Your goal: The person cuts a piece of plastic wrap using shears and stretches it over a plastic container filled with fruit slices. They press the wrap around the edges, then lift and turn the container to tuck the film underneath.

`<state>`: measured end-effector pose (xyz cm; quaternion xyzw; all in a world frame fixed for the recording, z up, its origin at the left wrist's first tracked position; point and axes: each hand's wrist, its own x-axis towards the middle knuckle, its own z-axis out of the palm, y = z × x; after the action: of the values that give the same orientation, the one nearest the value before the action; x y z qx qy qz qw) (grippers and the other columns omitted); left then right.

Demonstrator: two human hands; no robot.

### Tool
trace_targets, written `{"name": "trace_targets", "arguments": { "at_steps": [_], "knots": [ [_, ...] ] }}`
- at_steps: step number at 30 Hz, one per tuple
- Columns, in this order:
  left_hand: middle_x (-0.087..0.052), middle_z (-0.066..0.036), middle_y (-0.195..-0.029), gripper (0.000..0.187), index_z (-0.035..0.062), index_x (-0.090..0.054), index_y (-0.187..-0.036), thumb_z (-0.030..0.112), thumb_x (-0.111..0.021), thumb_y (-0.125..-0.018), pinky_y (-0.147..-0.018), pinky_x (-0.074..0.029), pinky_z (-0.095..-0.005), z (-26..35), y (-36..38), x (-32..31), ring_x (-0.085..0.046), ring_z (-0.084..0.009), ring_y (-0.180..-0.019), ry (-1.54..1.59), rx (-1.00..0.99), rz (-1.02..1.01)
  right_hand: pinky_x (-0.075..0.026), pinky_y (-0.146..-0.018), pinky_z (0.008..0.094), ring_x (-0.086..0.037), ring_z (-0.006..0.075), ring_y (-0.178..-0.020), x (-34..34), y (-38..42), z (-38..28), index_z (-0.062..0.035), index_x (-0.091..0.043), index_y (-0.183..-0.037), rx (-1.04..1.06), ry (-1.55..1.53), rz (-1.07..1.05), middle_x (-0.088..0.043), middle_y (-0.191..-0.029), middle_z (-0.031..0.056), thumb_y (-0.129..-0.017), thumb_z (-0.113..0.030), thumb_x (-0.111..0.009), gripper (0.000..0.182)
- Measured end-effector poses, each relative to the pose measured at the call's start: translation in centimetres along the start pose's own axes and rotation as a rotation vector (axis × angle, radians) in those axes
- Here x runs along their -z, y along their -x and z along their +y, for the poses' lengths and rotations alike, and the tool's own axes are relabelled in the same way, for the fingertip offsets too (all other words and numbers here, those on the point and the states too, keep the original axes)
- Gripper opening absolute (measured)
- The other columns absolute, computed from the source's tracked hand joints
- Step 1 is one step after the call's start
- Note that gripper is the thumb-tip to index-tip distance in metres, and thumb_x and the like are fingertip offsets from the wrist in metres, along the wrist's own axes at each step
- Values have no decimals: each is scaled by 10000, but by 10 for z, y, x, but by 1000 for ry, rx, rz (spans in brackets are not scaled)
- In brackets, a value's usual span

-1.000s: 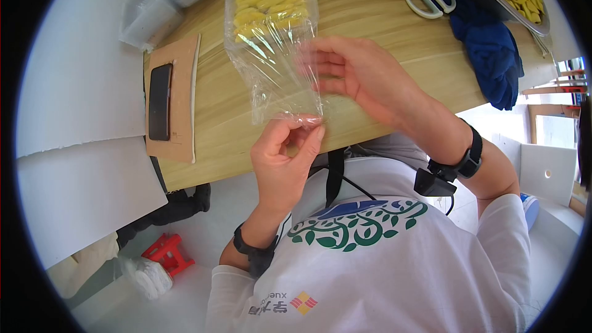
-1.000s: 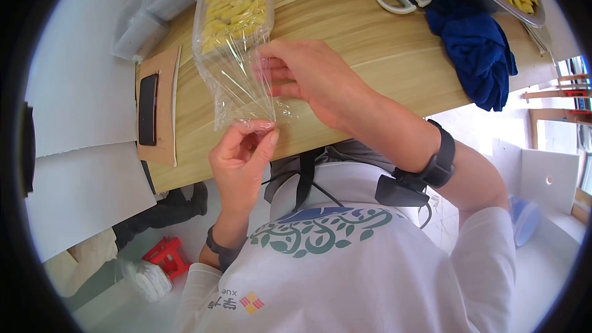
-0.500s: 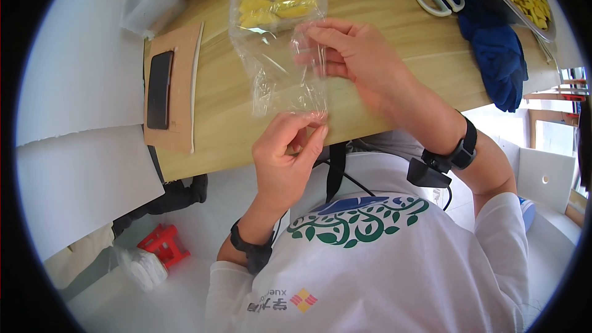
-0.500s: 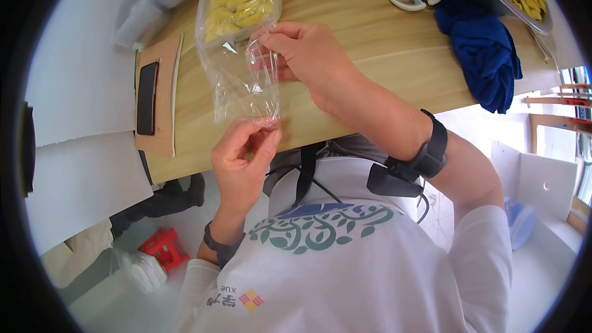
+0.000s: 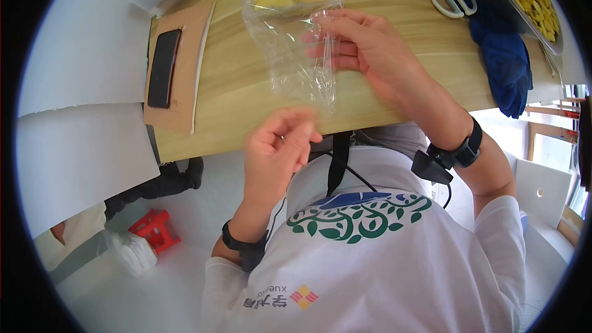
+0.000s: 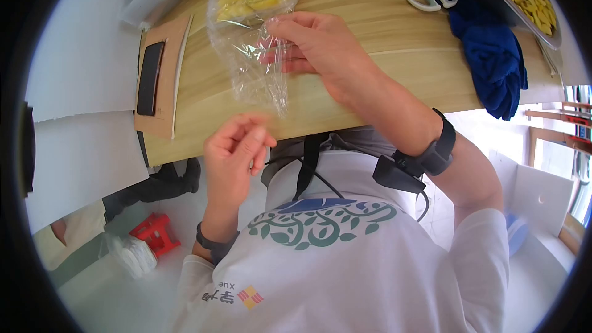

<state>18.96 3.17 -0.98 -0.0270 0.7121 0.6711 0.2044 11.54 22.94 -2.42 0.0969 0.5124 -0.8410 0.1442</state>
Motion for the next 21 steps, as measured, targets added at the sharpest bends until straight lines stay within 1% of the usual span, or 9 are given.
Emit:
{"name": "trace_targets", "arguments": {
  "at_steps": [1,3,4,6,9,13,18,20,21],
  "knots": [
    [-616,-73,-744,216,-26,-622,-1092,119,-592,-934,-432,-310,-178,1,-1,1,-451,-49,-501,2,1,4,-530,-738,257,-676,175,-905,0,2,0,-23,-609,-1146,8,12,-9,-687,-1039,120,-939,-233,-588,296],
    [-620,-93,-737,360,-23,-564,-1184,269,-530,-976,-381,-280,-199,7,-5,0,-435,-66,-463,184,91,35,-524,-735,261,-679,172,-890,1,1,2,-12,-615,-1133,12,-1,-16,-687,-1015,109,-925,-205,-603,283],
    [-620,-93,-737,360,-23,-564,-1184,269,-530,-976,-381,-280,-199,8,-7,0,-435,-66,-463,186,91,39,-517,-732,264,-682,170,-874,1,0,3,-1,-620,-1119,18,-15,-19,-688,-992,97,-911,-176,-617,271],
    [-626,-109,-729,459,-19,-534,-1206,383,-466,-996,-365,-279,-201,10,-13,-3,-456,-94,-446,347,192,-34,-523,-738,268,-682,171,-874,4,-3,6,6,-620,-1121,15,-22,-26,-687,-994,101,-910,-161,-617,270],
    [-625,-114,-704,486,-17,-529,-1196,419,-441,-999,-353,-286,-213,13,-22,-10,-462,-121,-418,452,260,-26,-534,-753,275,-682,173,-869,2,-2,4,21,-621,-1116,13,-35,-23,-687,-996,106,-908,-135,-613,260],
    [-615,-101,-674,472,-9,-533,-1189,415,-456,-996,-343,-286,-221,16,-28,-12,-459,-133,-397,457,299,-21,-539,-793,279,-677,165,-877,2,-4,6,36,-624,-1100,42,-61,-9,-689,-990,105,-901,-112,-616,247],
    [-584,-66,-645,232,41,-554,-1040,261,-566,-966,-346,-299,-228,9,-25,-16,-474,-135,-408,493,195,72,-527,-790,253,-666,138,-891,4,-6,10,32,-632,-1092,56,-73,-3,-693,-974,90,-901,-105,-618,235],
    [-574,-56,-645,187,51,-548,-1007,230,-577,-958,-350,-305,-230,6,-24,-15,-481,-133,-418,495,171,72,-523,-787,245,-661,127,-883,5,-7,10,28,-635,-1088,59,-53,-4,-695,-965,83,-903,-105,-616,229],
    [-564,-46,-645,147,61,-543,-973,199,-589,-950,-354,-312,-233,5,-23,-14,-488,-130,-428,496,143,70,-527,-808,242,-658,127,-901,6,-7,10,35,-618,-1124,44,-53,-16,-688,-1007,89,-914,-114,-612,257]
  ]
}}
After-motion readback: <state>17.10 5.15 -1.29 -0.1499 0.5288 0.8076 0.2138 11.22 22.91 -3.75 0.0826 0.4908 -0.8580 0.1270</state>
